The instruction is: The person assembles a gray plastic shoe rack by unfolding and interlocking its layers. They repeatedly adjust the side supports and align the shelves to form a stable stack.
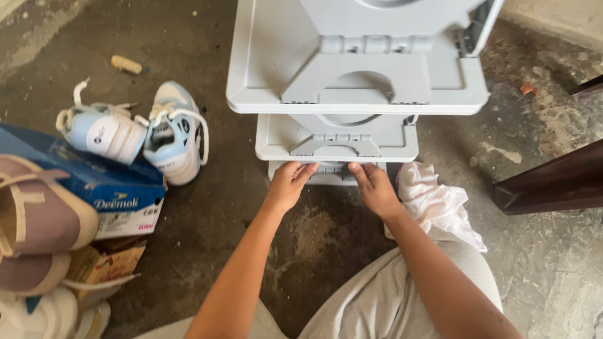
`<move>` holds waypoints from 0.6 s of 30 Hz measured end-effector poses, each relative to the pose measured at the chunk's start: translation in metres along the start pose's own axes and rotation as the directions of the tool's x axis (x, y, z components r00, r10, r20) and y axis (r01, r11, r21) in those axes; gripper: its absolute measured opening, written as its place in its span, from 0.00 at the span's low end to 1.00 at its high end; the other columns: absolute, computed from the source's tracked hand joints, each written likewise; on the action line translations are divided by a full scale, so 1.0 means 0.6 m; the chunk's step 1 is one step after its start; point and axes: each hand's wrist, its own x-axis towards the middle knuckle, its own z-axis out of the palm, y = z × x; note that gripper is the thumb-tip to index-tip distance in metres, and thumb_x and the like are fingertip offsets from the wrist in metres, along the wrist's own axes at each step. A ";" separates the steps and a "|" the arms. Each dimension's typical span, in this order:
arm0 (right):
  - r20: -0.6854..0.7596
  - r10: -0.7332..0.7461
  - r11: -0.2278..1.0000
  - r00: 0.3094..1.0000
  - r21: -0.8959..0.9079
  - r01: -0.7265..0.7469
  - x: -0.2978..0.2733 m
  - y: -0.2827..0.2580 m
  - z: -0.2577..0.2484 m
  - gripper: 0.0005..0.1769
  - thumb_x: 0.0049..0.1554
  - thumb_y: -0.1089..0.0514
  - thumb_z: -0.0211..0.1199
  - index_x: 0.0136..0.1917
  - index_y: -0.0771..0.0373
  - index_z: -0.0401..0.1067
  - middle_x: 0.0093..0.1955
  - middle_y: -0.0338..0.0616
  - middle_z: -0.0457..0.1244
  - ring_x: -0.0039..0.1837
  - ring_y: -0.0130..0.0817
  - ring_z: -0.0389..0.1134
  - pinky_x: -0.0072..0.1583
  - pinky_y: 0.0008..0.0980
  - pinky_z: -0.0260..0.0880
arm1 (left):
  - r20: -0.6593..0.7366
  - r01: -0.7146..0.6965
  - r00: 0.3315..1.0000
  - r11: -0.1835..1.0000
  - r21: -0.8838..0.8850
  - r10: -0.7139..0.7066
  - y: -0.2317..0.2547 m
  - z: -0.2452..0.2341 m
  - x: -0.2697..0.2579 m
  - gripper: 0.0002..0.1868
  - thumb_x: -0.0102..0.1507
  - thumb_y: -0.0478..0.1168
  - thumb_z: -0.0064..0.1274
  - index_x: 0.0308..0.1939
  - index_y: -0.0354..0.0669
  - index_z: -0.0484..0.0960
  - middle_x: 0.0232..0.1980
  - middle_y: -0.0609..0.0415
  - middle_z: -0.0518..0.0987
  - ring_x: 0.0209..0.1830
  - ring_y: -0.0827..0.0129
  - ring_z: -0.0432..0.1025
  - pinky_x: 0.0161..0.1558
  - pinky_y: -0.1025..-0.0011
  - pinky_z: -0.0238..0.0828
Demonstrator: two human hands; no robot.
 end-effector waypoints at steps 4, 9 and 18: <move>-0.045 -0.006 0.999 0.999 -0.053 0.004 0.015 -0.001 0.002 0.33 0.65 0.39 0.55 0.37 0.73 0.69 0.26 0.49 0.55 0.34 0.32 0.52 0.39 0.38 0.61 | -0.058 -0.035 0.998 0.997 0.074 0.039 0.008 0.005 0.007 0.19 0.68 0.49 0.54 0.51 0.35 0.82 0.44 0.50 0.86 0.44 0.72 0.78 0.48 0.72 0.73; -0.038 -0.010 1.000 0.999 -0.016 0.009 0.024 -0.001 0.010 0.31 0.64 0.39 0.55 0.37 0.71 0.71 0.25 0.47 0.57 0.32 0.32 0.53 0.38 0.37 0.62 | -0.081 -0.009 0.996 0.987 0.158 0.022 0.007 0.000 0.011 0.19 0.68 0.50 0.54 0.51 0.37 0.82 0.42 0.51 0.86 0.41 0.71 0.77 0.47 0.71 0.73; 0.015 -0.018 1.000 1.000 0.016 0.018 0.022 0.010 -0.002 0.32 0.65 0.39 0.55 0.39 0.72 0.72 0.27 0.45 0.59 0.35 0.29 0.55 0.41 0.36 0.64 | -0.048 0.067 0.997 0.981 0.183 -0.060 0.015 -0.001 0.006 0.20 0.67 0.51 0.55 0.51 0.37 0.84 0.41 0.48 0.85 0.40 0.67 0.75 0.45 0.69 0.72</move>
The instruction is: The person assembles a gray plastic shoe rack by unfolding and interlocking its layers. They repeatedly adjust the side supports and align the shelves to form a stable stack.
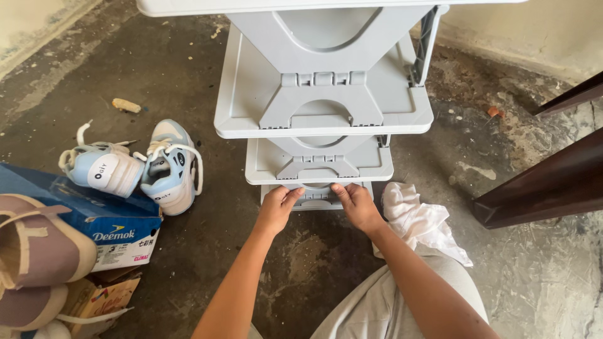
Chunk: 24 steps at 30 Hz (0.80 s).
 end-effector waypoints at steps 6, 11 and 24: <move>0.088 0.032 0.986 0.996 0.163 -0.046 -0.011 0.019 -0.007 0.31 0.66 0.39 0.54 0.49 0.74 0.74 0.38 0.42 0.63 0.43 0.28 0.61 0.46 0.35 0.64 | 0.091 -0.018 0.995 0.995 -0.098 0.027 -0.002 0.007 -0.003 0.24 0.68 0.54 0.51 0.56 0.38 0.80 0.51 0.51 0.84 0.52 0.71 0.78 0.54 0.72 0.73; 0.056 -0.231 0.909 0.971 0.367 0.195 -0.007 0.040 0.012 0.31 0.69 0.40 0.51 0.55 0.74 0.71 0.47 0.36 0.68 0.50 0.24 0.64 0.53 0.30 0.66 | 0.008 -0.066 0.998 0.997 0.051 0.065 -0.007 0.008 -0.015 0.28 0.69 0.60 0.44 0.55 0.37 0.79 0.49 0.47 0.84 0.50 0.66 0.78 0.53 0.69 0.70; 0.031 0.006 0.995 0.999 0.101 -0.009 0.012 0.080 0.028 0.40 0.66 0.35 0.55 0.30 0.74 0.62 0.27 0.37 0.50 0.36 0.27 0.48 0.37 0.36 0.55 | -0.083 -0.075 0.994 0.994 -0.075 0.069 -0.008 0.026 -0.024 0.30 0.69 0.61 0.44 0.53 0.34 0.80 0.41 0.48 0.83 0.40 0.66 0.74 0.47 0.69 0.71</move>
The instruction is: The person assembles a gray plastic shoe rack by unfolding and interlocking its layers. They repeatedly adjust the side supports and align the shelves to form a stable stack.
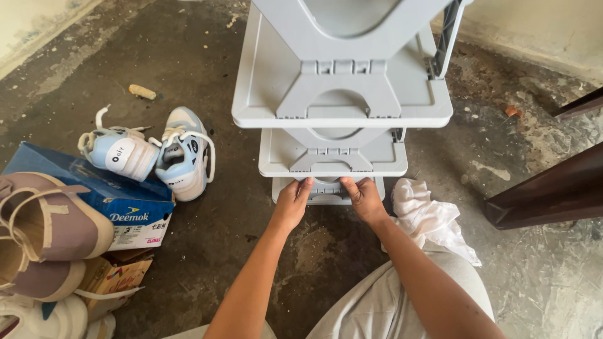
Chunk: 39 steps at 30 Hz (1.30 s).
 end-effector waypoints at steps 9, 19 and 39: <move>0.125 0.047 0.969 0.991 0.233 -0.075 -0.032 -0.054 -0.016 0.34 0.65 0.39 0.53 0.62 0.75 0.71 0.53 0.43 0.69 0.55 0.25 0.64 0.59 0.30 0.65 | 0.059 0.056 0.996 0.997 0.060 -0.060 0.014 -0.007 -0.011 0.31 0.67 0.62 0.46 0.52 0.35 0.80 0.45 0.49 0.85 0.46 0.67 0.78 0.50 0.69 0.70; -0.002 -0.064 0.979 0.998 0.195 0.064 -0.012 -0.020 0.014 0.29 0.66 0.41 0.56 0.53 0.72 0.76 0.45 0.38 0.69 0.49 0.23 0.62 0.53 0.29 0.66 | 0.002 0.067 0.998 0.998 0.006 -0.067 0.016 0.006 -0.010 0.34 0.69 0.65 0.42 0.47 0.33 0.80 0.33 0.48 0.80 0.34 0.68 0.70 0.42 0.68 0.69; 0.062 0.352 0.857 0.934 0.379 -0.348 -0.092 -0.167 -0.231 0.29 0.65 0.44 0.45 0.64 0.67 0.72 0.58 0.51 0.71 0.56 0.40 0.72 0.57 0.40 0.70 | -0.099 0.119 0.961 0.705 -0.699 -0.260 0.116 -0.053 -0.098 0.30 0.69 0.51 0.45 0.67 0.31 0.62 0.69 0.36 0.71 0.68 0.54 0.70 0.66 0.59 0.65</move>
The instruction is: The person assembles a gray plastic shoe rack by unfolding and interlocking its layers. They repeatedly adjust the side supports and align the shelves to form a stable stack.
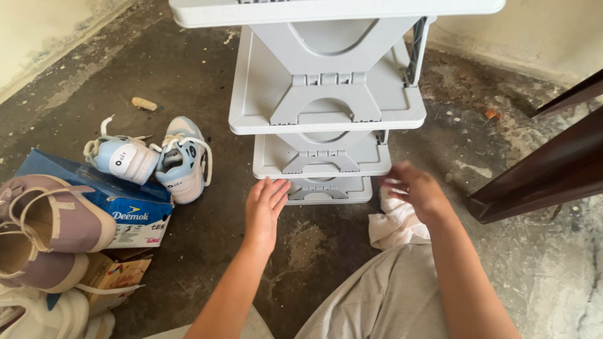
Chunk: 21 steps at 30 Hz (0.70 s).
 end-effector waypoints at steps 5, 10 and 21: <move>-0.056 0.047 0.993 0.997 0.110 -0.041 0.004 0.005 0.004 0.28 0.65 0.39 0.48 0.59 0.64 0.71 0.53 0.47 0.68 0.50 0.36 0.72 0.50 0.35 0.72 | -0.074 0.061 0.995 0.997 -0.043 -0.065 0.017 0.023 0.006 0.25 0.71 0.49 0.43 0.58 0.27 0.67 0.62 0.39 0.73 0.63 0.55 0.75 0.64 0.58 0.73; -0.112 0.015 0.996 0.994 0.091 -0.005 0.075 0.034 0.024 0.19 0.62 0.49 0.61 0.55 0.67 0.74 0.43 0.48 0.67 0.39 0.34 0.69 0.39 0.31 0.66 | -0.064 0.086 0.994 0.995 0.045 -0.083 0.031 0.016 0.036 0.16 0.68 0.44 0.49 0.52 0.35 0.75 0.56 0.48 0.76 0.60 0.61 0.73 0.56 0.55 0.77; -0.086 0.258 0.860 0.962 0.474 -0.189 0.033 0.111 0.294 0.18 0.55 0.57 0.65 0.56 0.68 0.78 0.46 0.47 0.74 0.37 0.35 0.71 0.37 0.33 0.62 | -0.139 0.168 0.981 0.942 0.292 -0.132 0.131 -0.062 0.299 0.06 0.65 0.32 0.51 0.46 0.37 0.77 0.48 0.51 0.78 0.50 0.63 0.73 0.55 0.56 0.79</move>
